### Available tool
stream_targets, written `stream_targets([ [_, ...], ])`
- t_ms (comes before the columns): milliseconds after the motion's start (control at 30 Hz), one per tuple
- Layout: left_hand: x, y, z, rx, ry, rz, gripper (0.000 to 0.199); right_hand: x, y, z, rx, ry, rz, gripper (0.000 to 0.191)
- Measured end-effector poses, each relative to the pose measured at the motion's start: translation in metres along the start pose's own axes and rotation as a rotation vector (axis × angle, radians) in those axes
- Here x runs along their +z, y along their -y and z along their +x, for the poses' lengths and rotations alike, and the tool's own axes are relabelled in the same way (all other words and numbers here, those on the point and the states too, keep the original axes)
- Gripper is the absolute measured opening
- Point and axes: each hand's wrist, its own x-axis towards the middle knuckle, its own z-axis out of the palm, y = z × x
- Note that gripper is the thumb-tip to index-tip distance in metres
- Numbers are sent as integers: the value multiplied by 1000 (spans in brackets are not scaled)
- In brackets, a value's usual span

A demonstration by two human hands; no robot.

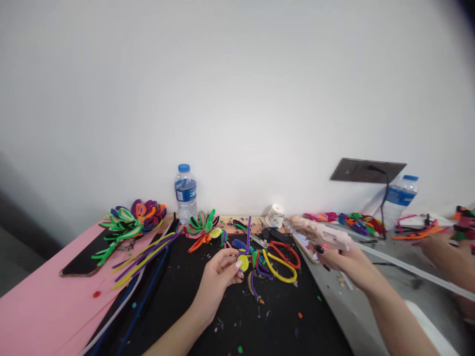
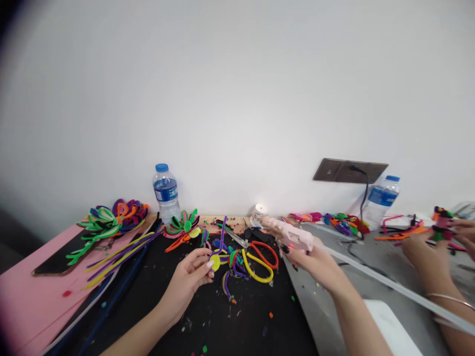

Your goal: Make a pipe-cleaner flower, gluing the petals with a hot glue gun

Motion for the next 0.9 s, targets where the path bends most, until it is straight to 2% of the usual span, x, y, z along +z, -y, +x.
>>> stream_targets([
  [67,0,-1,0,-5,5,-45,25,29,0,1,20,222,330,37],
  [133,0,-2,0,-10,4,-94,24,57,-4,-1,83,351,562,40],
  [233,-2,-2,1,-10,13,-162,23,90,-11,-6,179,448,721,38],
  [300,-2,-2,2,-15,23,-197,23,102,-14,-11,227,485,766,36],
  [500,-4,1,1,-35,45,-260,26,108,-11,-17,253,482,836,34],
  [900,-4,1,1,-44,79,-283,24,109,-12,-17,295,489,809,32],
])
